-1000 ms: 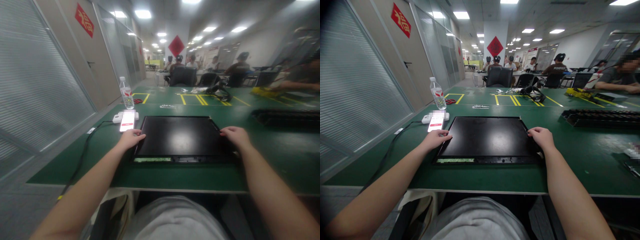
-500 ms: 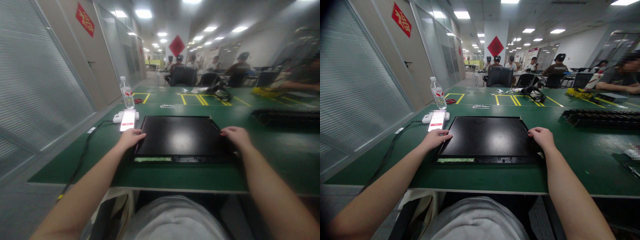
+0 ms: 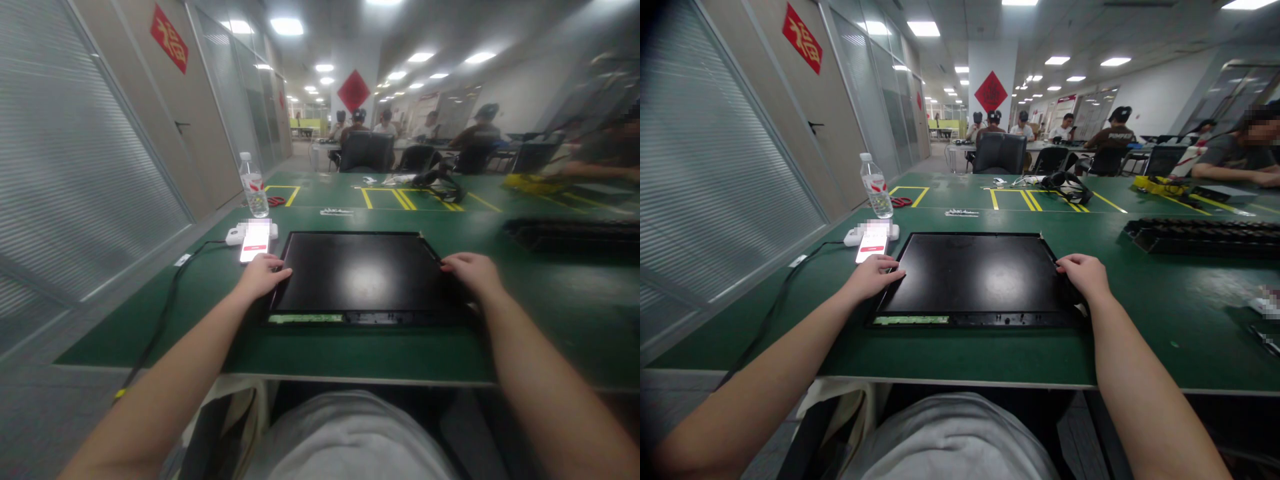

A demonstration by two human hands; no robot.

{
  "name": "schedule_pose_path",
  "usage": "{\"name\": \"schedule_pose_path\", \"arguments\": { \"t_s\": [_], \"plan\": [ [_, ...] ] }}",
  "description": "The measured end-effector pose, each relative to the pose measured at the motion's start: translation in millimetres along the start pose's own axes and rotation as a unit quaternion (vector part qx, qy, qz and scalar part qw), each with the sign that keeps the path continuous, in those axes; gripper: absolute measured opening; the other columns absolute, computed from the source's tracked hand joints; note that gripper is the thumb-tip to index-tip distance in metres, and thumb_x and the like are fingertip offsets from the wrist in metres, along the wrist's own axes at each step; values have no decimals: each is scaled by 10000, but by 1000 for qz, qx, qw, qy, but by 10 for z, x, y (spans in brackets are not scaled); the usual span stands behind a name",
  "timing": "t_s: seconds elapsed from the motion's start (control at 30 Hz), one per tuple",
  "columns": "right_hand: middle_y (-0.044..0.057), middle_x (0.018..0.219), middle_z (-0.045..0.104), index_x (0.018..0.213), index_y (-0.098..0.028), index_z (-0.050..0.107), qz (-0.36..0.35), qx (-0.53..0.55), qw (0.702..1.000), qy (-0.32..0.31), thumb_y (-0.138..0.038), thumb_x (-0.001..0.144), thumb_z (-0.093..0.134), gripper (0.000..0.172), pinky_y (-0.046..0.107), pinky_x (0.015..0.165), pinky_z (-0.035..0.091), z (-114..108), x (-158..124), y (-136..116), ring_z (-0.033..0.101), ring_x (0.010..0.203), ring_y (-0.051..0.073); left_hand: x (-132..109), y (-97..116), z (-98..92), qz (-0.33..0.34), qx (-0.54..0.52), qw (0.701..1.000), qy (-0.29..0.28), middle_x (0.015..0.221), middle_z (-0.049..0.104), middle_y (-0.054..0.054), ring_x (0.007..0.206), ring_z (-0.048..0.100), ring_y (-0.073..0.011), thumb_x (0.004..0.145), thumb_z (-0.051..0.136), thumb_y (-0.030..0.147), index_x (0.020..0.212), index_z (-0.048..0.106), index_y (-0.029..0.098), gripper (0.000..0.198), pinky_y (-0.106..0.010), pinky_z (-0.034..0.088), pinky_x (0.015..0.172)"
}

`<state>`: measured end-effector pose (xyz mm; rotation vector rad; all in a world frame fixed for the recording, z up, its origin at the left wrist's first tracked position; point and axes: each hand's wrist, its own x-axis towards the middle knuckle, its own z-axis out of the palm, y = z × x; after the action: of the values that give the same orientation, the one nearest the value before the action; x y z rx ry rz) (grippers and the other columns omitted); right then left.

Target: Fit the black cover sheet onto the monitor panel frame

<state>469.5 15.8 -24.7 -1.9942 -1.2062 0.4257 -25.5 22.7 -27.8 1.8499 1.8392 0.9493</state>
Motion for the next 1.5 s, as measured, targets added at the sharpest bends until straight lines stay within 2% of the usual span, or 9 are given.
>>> {"name": "schedule_pose_path", "arguments": {
  "t_s": [0.17,0.4,0.57,0.8,1.27,1.5],
  "plan": [
    [76,797,786,786,-223,785,-3,-2,1000,4,-390,690,674,221,372,701,492,2,12,3,695,809,280,9,-25,9,30,33,999,-6,1099,733,-135,1036,686,-376,672,796,520,777,831,228,312,-467,526,986],
    [70,777,785,751,-234,780,0,7,1000,10,-382,679,669,199,384,723,474,14,15,6,697,849,296,13,-35,2,43,127,990,-36,1206,734,-123,1062,689,-326,795,698,539,980,843,196,416,-425,548,983],
    [72,781,788,755,-233,780,4,17,1000,9,-381,672,670,203,387,709,468,16,35,33,690,816,294,6,-25,-3,38,137,989,-36,1209,733,-121,998,705,-312,812,697,524,1010,847,194,412,-425,568,940],
    [77,794,790,764,-228,777,4,16,1000,14,-372,672,672,201,368,684,475,22,50,55,686,791,279,4,-9,-6,32,146,988,-48,1257,714,-145,1018,699,-311,827,693,517,1076,837,158,460,-424,557,962],
    [75,756,778,744,-231,776,-16,3,1000,20,-379,674,675,192,375,711,502,33,67,67,694,812,286,23,-46,3,48,146,987,-44,1216,736,-124,1011,705,-324,812,704,521,1012,852,199,407,-442,561,956],
    [78,777,783,753,-233,777,-2,3,1000,8,-380,679,670,196,381,712,497,15,56,49,699,816,290,28,-44,7,54,145,987,-43,1195,745,-114,1019,702,-319,803,703,529,987,853,213,395,-426,565,943]
  ]
}}
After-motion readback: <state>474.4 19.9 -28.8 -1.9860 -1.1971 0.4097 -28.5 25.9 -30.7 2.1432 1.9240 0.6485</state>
